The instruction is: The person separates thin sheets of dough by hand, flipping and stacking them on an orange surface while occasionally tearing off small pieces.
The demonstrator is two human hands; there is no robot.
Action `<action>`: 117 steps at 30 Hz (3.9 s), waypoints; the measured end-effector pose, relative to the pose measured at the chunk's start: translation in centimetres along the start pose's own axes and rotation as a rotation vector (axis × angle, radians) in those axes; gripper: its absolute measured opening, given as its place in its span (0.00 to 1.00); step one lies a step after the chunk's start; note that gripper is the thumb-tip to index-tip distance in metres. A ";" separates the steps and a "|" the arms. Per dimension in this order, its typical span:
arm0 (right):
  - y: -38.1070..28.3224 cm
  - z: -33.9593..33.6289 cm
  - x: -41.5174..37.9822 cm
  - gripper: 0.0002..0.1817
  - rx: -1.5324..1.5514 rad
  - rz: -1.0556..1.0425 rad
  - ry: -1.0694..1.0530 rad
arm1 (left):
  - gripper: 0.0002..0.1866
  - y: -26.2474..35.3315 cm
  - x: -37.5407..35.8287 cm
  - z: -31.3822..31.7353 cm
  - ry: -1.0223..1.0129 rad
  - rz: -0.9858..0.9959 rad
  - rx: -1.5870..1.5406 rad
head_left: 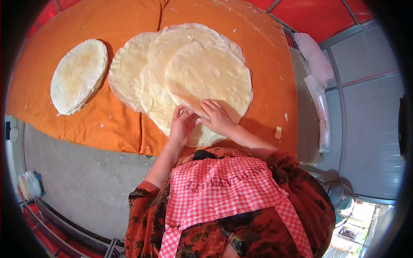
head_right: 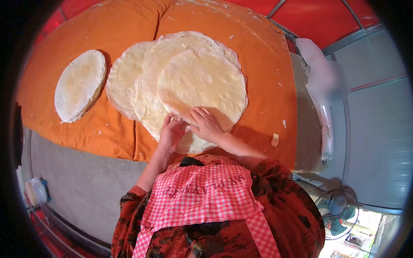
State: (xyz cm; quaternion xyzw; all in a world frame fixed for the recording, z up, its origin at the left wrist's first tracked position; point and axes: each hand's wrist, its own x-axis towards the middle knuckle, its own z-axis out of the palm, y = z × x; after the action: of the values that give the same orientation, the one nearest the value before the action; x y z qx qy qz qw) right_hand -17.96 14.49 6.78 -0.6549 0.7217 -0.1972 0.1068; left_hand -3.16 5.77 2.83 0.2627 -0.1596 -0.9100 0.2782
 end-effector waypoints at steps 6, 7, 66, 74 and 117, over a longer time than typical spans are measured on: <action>3.2 -4.9 5.4 0.13 0.363 0.300 -0.132 | 0.20 -1.5 0.1 -1.0 0.150 0.224 0.428; 4.4 -7.5 6.9 0.12 0.349 0.262 -0.059 | 0.21 -1.2 -0.2 -0.9 0.212 0.271 0.465; 2.2 0.2 1.0 0.18 -0.063 -0.054 0.087 | 0.14 -1.7 2.4 -0.3 0.136 0.052 0.266; 1.4 0.0 0.5 0.19 -0.059 -0.055 0.160 | 0.12 -1.8 2.2 1.3 0.180 0.119 0.210; 6.4 3.3 1.1 0.23 -0.034 -0.103 0.153 | 0.06 -2.1 2.7 -0.2 0.150 0.022 0.145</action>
State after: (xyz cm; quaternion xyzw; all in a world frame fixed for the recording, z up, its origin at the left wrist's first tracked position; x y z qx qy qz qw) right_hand -22.47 13.38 1.23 -0.6759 0.6964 -0.2394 0.0301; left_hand -5.85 5.80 0.66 0.3478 -0.2068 -0.8708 0.2794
